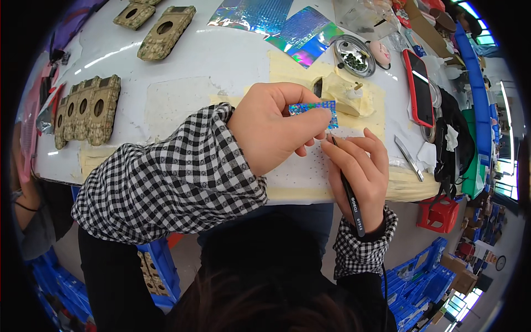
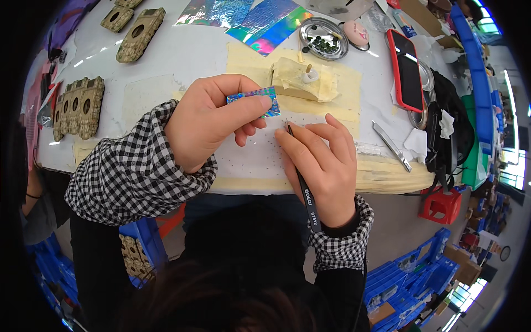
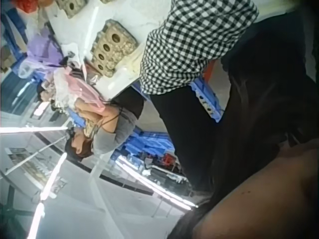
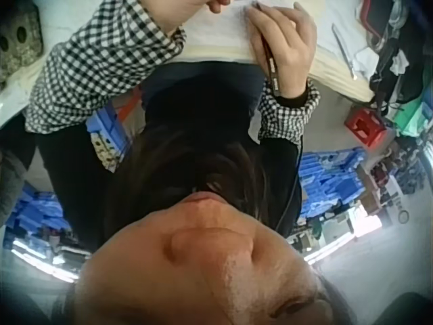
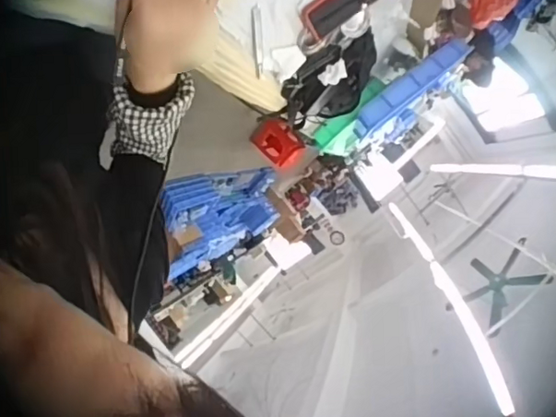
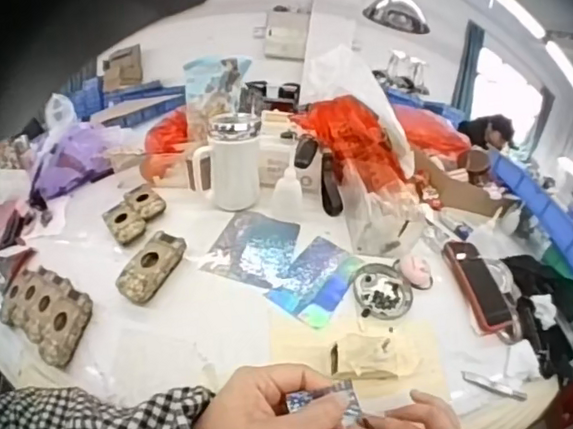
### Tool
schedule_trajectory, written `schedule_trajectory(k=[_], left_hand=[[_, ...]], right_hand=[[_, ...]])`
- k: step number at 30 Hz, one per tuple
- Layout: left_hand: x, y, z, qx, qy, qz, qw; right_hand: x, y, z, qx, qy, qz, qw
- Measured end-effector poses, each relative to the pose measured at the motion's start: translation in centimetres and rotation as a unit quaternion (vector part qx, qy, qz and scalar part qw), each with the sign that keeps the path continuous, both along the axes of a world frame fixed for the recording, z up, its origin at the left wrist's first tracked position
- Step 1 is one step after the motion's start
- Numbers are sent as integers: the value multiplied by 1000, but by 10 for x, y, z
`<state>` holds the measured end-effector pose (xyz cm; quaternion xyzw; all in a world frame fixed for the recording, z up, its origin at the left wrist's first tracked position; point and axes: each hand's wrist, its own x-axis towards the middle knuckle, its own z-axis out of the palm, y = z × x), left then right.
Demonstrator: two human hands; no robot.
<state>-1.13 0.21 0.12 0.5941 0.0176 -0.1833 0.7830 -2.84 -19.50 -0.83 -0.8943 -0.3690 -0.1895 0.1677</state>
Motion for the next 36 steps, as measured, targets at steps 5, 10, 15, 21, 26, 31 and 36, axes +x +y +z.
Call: schedule_trajectory(k=[5, 10, 15, 21, 26, 31, 36], left_hand=[[1, 1, -4, -6, -14, 1, 1000], [2, 2, -1, 14, -18, 1, 1000], [2, -1, -2, 12, -7, -21, 1000], [2, 0, -1, 10, 6, -61, 998], [2, 0, -3, 12, -11, -65, 998], [2, -2, -2, 22, -19, -44, 999], [1, -2, -2, 34, -33, -37, 998]], right_hand=[[6, 3, 15, -42, 23, 29, 998], [5, -5, 21, 6, 63, 38, 997], [-4, -12, 26, 145, 60, 7, 988], [5, -5, 12, 213, 28, 51, 975], [8, -3, 6, 199, 4, 64, 978], [8, -3, 4, 191, -8, 61, 980], [8, -2, 2, 195, -8, 62, 979]])
